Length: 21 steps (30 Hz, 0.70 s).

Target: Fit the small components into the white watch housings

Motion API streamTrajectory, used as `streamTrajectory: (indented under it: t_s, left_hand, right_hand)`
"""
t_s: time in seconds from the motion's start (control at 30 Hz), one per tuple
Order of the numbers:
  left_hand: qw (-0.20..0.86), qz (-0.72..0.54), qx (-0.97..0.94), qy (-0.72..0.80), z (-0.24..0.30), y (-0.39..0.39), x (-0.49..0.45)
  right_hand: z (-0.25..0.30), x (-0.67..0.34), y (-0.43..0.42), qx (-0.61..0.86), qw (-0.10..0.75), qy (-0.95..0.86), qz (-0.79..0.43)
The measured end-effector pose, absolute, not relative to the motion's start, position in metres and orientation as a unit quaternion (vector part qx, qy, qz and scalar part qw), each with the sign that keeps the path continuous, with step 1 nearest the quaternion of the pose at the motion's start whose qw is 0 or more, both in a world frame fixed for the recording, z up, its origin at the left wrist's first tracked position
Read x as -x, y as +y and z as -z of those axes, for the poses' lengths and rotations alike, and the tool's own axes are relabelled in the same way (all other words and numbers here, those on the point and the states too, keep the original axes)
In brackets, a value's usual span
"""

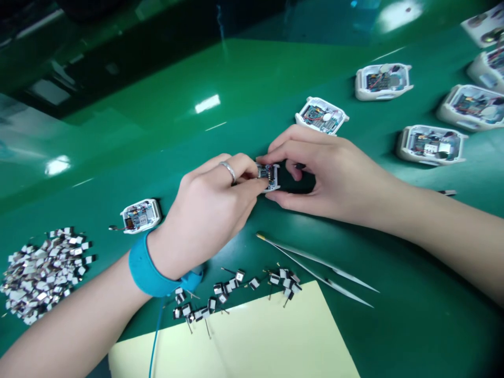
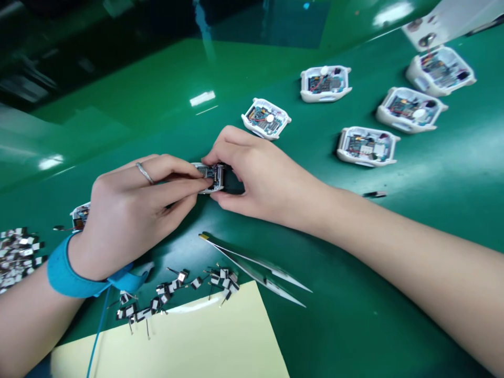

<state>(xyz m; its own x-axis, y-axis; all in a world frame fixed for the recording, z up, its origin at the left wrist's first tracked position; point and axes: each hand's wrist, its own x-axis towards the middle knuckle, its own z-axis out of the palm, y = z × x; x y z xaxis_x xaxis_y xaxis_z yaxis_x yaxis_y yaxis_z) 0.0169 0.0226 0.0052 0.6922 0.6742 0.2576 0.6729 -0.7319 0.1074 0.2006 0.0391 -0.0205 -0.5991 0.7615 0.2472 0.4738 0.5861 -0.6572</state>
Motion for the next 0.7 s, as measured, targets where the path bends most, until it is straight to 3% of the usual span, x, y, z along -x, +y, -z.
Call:
streamTrajectory:
  t_s: [0.7]
  left_hand:
    - [0.002, -0.137, -0.919, 0.37, -0.0072, 0.0223, -0.0172]
  right_hand:
    - [0.0201, -0.2013, 0.039, 0.352, 0.267, -0.86, -0.255]
